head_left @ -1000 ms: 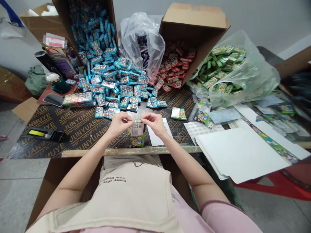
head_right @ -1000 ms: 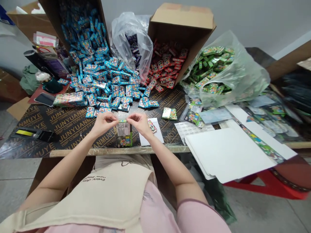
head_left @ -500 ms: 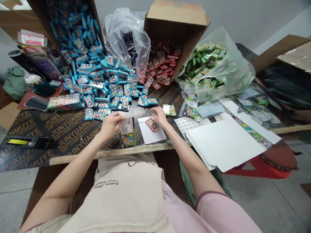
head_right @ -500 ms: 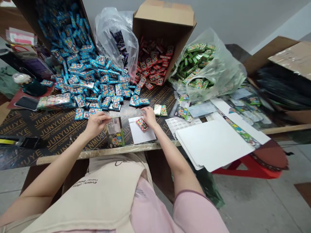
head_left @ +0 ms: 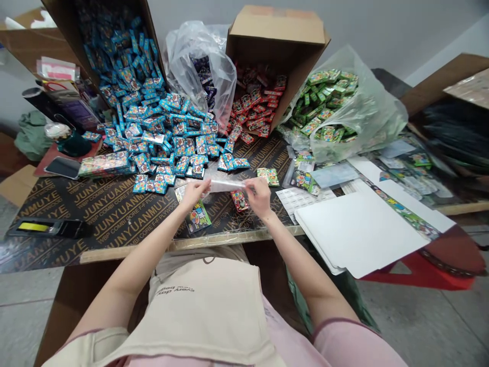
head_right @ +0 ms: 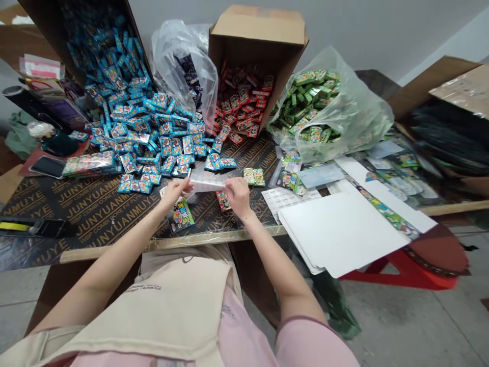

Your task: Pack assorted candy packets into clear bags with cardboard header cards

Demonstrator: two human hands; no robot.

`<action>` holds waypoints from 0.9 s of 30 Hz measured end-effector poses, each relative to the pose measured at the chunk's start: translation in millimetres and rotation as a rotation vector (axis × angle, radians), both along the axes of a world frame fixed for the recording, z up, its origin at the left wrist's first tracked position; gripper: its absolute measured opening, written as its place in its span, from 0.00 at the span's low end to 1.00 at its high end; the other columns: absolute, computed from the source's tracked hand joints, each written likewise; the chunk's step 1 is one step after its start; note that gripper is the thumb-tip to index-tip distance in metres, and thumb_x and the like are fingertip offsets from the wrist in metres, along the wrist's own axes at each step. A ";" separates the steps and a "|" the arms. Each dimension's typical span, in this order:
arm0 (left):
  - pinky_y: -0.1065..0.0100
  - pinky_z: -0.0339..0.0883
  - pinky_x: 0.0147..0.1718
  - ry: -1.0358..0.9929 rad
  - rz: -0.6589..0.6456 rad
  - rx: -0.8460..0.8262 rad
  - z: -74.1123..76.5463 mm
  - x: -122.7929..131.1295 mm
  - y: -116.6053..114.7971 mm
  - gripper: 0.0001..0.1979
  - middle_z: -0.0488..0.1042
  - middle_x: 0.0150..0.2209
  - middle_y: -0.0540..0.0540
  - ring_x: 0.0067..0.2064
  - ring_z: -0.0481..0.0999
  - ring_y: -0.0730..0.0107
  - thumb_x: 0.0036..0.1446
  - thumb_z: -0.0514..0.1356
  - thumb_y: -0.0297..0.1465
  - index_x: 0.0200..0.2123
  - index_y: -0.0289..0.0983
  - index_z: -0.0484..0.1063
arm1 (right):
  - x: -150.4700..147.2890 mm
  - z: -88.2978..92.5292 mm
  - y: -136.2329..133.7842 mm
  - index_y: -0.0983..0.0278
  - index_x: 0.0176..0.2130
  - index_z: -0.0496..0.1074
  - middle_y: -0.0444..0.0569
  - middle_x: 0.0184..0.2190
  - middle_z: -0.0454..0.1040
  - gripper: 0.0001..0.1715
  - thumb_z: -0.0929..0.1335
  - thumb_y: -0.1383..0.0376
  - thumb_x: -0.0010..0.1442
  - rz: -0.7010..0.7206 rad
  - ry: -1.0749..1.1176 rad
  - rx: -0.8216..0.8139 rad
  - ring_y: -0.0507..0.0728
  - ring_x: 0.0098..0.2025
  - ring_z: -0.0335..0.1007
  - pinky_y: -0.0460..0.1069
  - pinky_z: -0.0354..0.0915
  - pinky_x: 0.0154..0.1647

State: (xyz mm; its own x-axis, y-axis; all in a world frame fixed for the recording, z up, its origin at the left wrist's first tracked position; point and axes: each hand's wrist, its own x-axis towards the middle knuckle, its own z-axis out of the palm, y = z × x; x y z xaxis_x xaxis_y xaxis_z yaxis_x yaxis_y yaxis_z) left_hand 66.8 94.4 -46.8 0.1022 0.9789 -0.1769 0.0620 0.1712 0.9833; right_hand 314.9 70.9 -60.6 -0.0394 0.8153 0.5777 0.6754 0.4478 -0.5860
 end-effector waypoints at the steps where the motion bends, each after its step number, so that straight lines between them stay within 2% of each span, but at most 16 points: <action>1: 0.66 0.70 0.30 -0.124 -0.005 -0.111 2.3 9.0 -3.0 0.26 0.79 0.28 0.41 0.30 0.77 0.63 0.41 0.66 0.54 0.26 0.34 0.77 | -3.2 2.9 -7.8 0.59 0.29 0.69 0.51 0.35 0.77 0.12 0.63 0.61 0.64 0.064 -0.027 0.011 0.60 0.41 0.69 0.58 0.61 0.47; 3: 0.66 0.71 0.29 -0.264 0.011 -0.240 5.1 19.5 -8.5 0.24 0.79 0.29 0.42 0.29 0.77 0.65 0.34 0.71 0.49 0.26 0.34 0.76 | -7.9 6.3 -22.3 0.59 0.28 0.70 0.51 0.39 0.77 0.12 0.64 0.59 0.63 0.162 -0.090 -0.002 0.60 0.44 0.70 0.59 0.60 0.49; 5: 0.67 0.70 0.31 -0.322 0.034 -0.245 6.5 21.1 -13.8 0.22 0.79 0.29 0.43 0.29 0.76 0.67 0.29 0.74 0.42 0.26 0.33 0.77 | -10.4 7.0 -33.5 0.59 0.34 0.71 0.53 0.46 0.75 0.12 0.69 0.53 0.58 0.180 -0.091 -0.023 0.63 0.50 0.68 0.60 0.59 0.53; 7: 0.68 0.69 0.32 -0.343 0.060 -0.211 7.8 17.6 -19.2 0.21 0.79 0.29 0.45 0.29 0.76 0.69 0.29 0.74 0.38 0.28 0.33 0.77 | -11.8 6.3 -39.5 0.60 0.45 0.70 0.57 0.54 0.70 0.27 0.72 0.48 0.52 0.124 0.015 -0.050 0.65 0.56 0.63 0.61 0.56 0.57; 9: 0.67 0.69 0.35 -0.367 0.066 -0.176 9.9 13.6 -24.6 0.20 0.80 0.30 0.44 0.30 0.76 0.69 0.32 0.74 0.38 0.30 0.33 0.78 | -13.8 5.4 -40.3 0.61 0.56 0.63 0.58 0.56 0.67 0.37 0.70 0.46 0.53 0.056 0.185 -0.116 0.65 0.58 0.61 0.62 0.55 0.60; 12: 0.67 0.69 0.37 -0.356 0.032 -0.132 14.5 11.0 -32.1 0.20 0.80 0.32 0.44 0.32 0.77 0.68 0.34 0.73 0.39 0.31 0.32 0.78 | -19.7 6.1 -35.1 0.59 0.60 0.57 0.53 0.50 0.71 0.36 0.67 0.49 0.59 0.096 0.394 -0.252 0.61 0.55 0.65 0.60 0.55 0.60; 14: 0.66 0.69 0.37 -0.336 0.014 -0.114 17.5 11.0 -36.6 0.21 0.80 0.31 0.45 0.33 0.77 0.67 0.34 0.73 0.40 0.31 0.33 0.78 | -24.7 8.3 -31.1 0.58 0.60 0.57 0.51 0.46 0.73 0.37 0.69 0.51 0.57 0.159 0.456 -0.300 0.60 0.53 0.67 0.59 0.56 0.60; 18: 0.66 0.69 0.36 -0.332 0.025 -0.055 21.7 9.6 -43.1 0.22 0.80 0.29 0.47 0.31 0.77 0.69 0.34 0.73 0.42 0.31 0.34 0.77 | -32.5 12.9 -28.2 0.57 0.61 0.56 0.52 0.53 0.69 0.42 0.71 0.51 0.53 0.056 0.540 -0.319 0.60 0.56 0.64 0.58 0.59 0.59; 19: 0.66 0.69 0.36 -0.330 0.027 -0.042 22.3 8.8 -44.1 0.22 0.80 0.30 0.47 0.31 0.77 0.69 0.34 0.73 0.42 0.31 0.34 0.77 | -33.6 13.6 -28.6 0.56 0.62 0.54 0.53 0.52 0.69 0.43 0.71 0.50 0.53 0.068 0.578 -0.349 0.60 0.56 0.64 0.58 0.61 0.57; 23: 0.65 0.71 0.37 -0.305 0.053 -0.007 22.9 5.2 -45.8 0.25 0.80 0.32 0.46 0.33 0.78 0.67 0.34 0.73 0.42 0.35 0.34 0.75 | -36.1 14.8 -31.5 0.56 0.63 0.54 0.49 0.40 0.74 0.46 0.72 0.50 0.51 0.249 0.673 -0.454 0.59 0.48 0.69 0.55 0.66 0.51; 27: 0.66 0.72 0.36 -0.300 0.115 0.025 22.0 3.1 -45.2 0.30 0.80 0.35 0.45 0.33 0.79 0.67 0.34 0.73 0.41 0.41 0.35 0.71 | -37.2 15.0 -32.1 0.56 0.63 0.56 0.48 0.42 0.75 0.49 0.75 0.51 0.47 0.144 0.651 -0.442 0.58 0.45 0.70 0.54 0.66 0.51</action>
State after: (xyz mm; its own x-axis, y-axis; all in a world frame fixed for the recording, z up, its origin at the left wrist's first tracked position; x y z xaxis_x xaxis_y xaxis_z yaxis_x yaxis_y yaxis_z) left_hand 70.0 49.2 -24.8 0.0351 0.9908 -0.1309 -0.2498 0.1355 0.9588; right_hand 277.7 38.9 -45.7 0.0719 0.9867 0.1460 0.0901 0.1394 -0.9861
